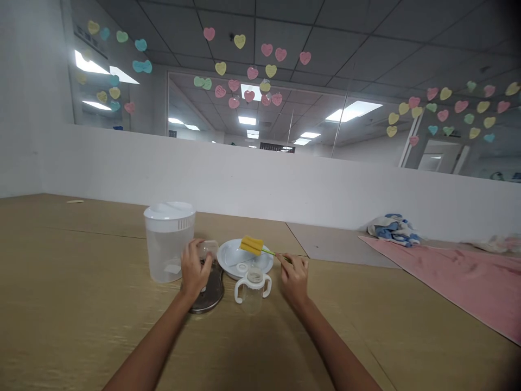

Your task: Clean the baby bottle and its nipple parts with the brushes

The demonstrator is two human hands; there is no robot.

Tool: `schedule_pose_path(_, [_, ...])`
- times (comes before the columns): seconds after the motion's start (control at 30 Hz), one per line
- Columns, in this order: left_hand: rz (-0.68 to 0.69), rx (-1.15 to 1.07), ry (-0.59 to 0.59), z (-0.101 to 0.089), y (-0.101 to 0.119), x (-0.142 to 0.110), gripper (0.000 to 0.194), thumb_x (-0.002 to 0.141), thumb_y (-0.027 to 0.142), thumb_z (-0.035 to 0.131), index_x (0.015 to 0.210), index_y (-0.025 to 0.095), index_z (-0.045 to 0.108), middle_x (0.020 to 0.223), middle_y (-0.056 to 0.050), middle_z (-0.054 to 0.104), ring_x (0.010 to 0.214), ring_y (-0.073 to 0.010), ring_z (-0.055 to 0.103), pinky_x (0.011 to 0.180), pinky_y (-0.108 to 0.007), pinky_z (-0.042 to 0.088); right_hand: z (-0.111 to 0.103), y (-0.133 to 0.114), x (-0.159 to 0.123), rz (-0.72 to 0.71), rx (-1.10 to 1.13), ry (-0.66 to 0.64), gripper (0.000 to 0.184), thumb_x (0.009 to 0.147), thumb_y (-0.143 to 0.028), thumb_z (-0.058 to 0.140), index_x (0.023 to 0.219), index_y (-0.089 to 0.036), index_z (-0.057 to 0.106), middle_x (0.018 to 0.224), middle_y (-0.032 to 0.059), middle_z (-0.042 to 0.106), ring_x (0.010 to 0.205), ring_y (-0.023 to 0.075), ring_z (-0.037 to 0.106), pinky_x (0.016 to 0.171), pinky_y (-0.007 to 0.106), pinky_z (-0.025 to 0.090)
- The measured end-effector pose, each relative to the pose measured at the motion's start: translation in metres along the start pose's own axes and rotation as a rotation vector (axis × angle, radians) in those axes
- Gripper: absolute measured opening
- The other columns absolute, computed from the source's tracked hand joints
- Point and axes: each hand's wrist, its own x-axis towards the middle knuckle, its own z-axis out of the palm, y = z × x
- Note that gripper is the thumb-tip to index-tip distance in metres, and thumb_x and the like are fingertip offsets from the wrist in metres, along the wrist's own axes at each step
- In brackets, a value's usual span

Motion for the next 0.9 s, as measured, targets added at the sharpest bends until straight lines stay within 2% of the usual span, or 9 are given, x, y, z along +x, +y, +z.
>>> schedule_pose_path(0.17, [-0.013, 0.076, -0.213, 0.003, -0.004, -0.002, 0.023, 0.080, 0.021, 0.039, 0.101, 0.017, 0.048, 0.096, -0.008, 0.061, 0.094, -0.0241, 0.058, 0.081, -0.037, 0.044, 0.003, 0.004, -0.002, 0.040, -0.065, -0.052, 0.034, 0.078, -0.002, 0.046, 0.095, -0.021, 0.068, 0.084, 0.0046, 0.063, 0.078, 0.0153, 0.053, 0.072, 0.030, 0.030])
schedule_pose_path(0.33, [-0.058, 0.206, -0.314, 0.005, -0.005, -0.001, 0.018, 0.080, 0.023, 0.042, 0.095, 0.017, 0.050, 0.097, -0.009, 0.063, 0.092, -0.0247, 0.059, 0.079, -0.037, 0.043, 0.002, 0.005, -0.002, 0.037, -0.171, -0.121, 0.034, 0.073, -0.001, 0.051, 0.090, -0.024, 0.069, 0.081, 0.0025, 0.063, 0.078, 0.0161, 0.050, 0.076, 0.033, 0.025])
schedule_pose_path(0.57, [-0.089, 0.268, -0.476, 0.010, -0.007, -0.003, 0.026, 0.078, 0.023, 0.048, 0.102, 0.014, 0.048, 0.098, -0.010, 0.063, 0.093, -0.0257, 0.059, 0.079, -0.035, 0.043, -0.002, 0.001, 0.002, 0.057, -0.193, -0.095, 0.029, 0.074, -0.004, 0.051, 0.084, -0.024, 0.069, 0.080, 0.0015, 0.064, 0.077, 0.0163, 0.048, 0.082, 0.036, 0.023])
schedule_pose_path(0.73, [-0.063, 0.272, -0.532, 0.010, -0.005, -0.004, 0.034, 0.077, 0.025, 0.049, 0.109, 0.012, 0.046, 0.107, -0.014, 0.057, 0.098, -0.0261, 0.057, 0.080, -0.035, 0.043, -0.004, 0.000, 0.004, 0.078, -0.170, -0.073, 0.025, 0.072, -0.005, 0.052, 0.077, -0.023, 0.069, 0.074, 0.0010, 0.062, 0.074, 0.0159, 0.047, 0.081, 0.036, 0.023])
schedule_pose_path(0.9, [-0.027, 0.273, -0.496, 0.008, -0.004, -0.004, 0.043, 0.072, 0.022, 0.054, 0.113, 0.014, 0.046, 0.110, -0.013, 0.054, 0.099, -0.0276, 0.055, 0.083, -0.039, 0.043, -0.006, -0.003, 0.009, 0.048, -0.206, -0.098, 0.025, 0.070, -0.005, 0.052, 0.074, -0.023, 0.069, 0.072, 0.0014, 0.060, 0.073, 0.0159, 0.046, 0.077, 0.035, 0.022])
